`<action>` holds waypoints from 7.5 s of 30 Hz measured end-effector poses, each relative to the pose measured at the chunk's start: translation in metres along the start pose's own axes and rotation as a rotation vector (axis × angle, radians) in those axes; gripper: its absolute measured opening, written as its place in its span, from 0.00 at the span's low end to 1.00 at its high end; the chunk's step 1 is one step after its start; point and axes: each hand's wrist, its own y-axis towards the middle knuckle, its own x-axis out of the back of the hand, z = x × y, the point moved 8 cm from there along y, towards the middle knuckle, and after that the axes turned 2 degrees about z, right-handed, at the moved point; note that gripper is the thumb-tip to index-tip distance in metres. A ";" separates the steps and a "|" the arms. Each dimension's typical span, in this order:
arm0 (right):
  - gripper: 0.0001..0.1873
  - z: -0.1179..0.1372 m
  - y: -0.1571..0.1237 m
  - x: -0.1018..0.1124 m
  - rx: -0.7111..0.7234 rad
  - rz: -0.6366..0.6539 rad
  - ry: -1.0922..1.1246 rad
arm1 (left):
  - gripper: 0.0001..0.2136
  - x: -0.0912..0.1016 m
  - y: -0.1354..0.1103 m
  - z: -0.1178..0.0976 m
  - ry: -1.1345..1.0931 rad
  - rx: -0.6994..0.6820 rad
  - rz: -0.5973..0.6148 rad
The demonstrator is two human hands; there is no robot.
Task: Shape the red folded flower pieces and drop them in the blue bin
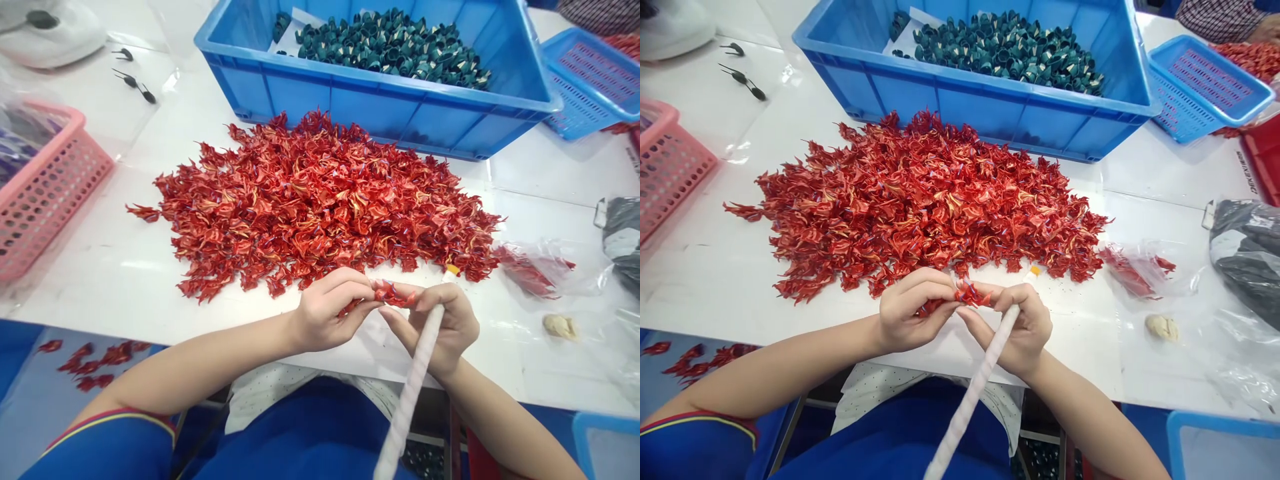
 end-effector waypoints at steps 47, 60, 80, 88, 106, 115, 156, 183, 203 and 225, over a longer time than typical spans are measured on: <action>0.16 -0.006 0.047 0.031 0.350 -0.067 -0.598 | 0.17 -0.045 -0.031 0.052 -1.047 1.076 0.101; 0.12 -0.027 0.049 0.054 0.056 0.096 -0.824 | 0.17 -0.044 -0.030 0.052 -1.051 1.085 0.115; 0.17 0.024 0.017 -0.004 0.436 0.083 -0.403 | 0.21 -0.036 -0.030 0.051 -0.765 0.956 0.068; 0.13 0.027 0.011 -0.002 0.426 0.079 -0.275 | 0.22 -0.050 -0.028 0.045 -1.119 1.059 0.210; 0.06 -0.011 0.020 0.002 -0.150 0.094 0.004 | 0.25 -0.067 -0.044 0.040 -1.321 1.223 0.327; 0.07 -0.004 0.022 0.004 -0.075 0.033 -0.028 | 0.26 -0.062 -0.039 0.043 -1.215 1.176 0.296; 0.07 0.044 0.035 0.181 0.220 -0.897 -0.863 | 0.23 -0.050 -0.041 0.052 -0.914 1.133 0.212; 0.18 -0.057 0.040 0.118 -0.245 0.020 -0.775 | 0.23 -0.053 -0.039 0.050 -0.869 1.130 0.314; 0.16 -0.014 0.036 0.098 0.054 -0.221 -0.236 | 0.19 -0.046 -0.035 0.051 -0.759 1.058 0.238; 0.07 -0.001 0.016 0.002 -0.082 0.116 -0.063 | 0.22 -0.049 -0.035 0.051 -0.983 1.136 0.130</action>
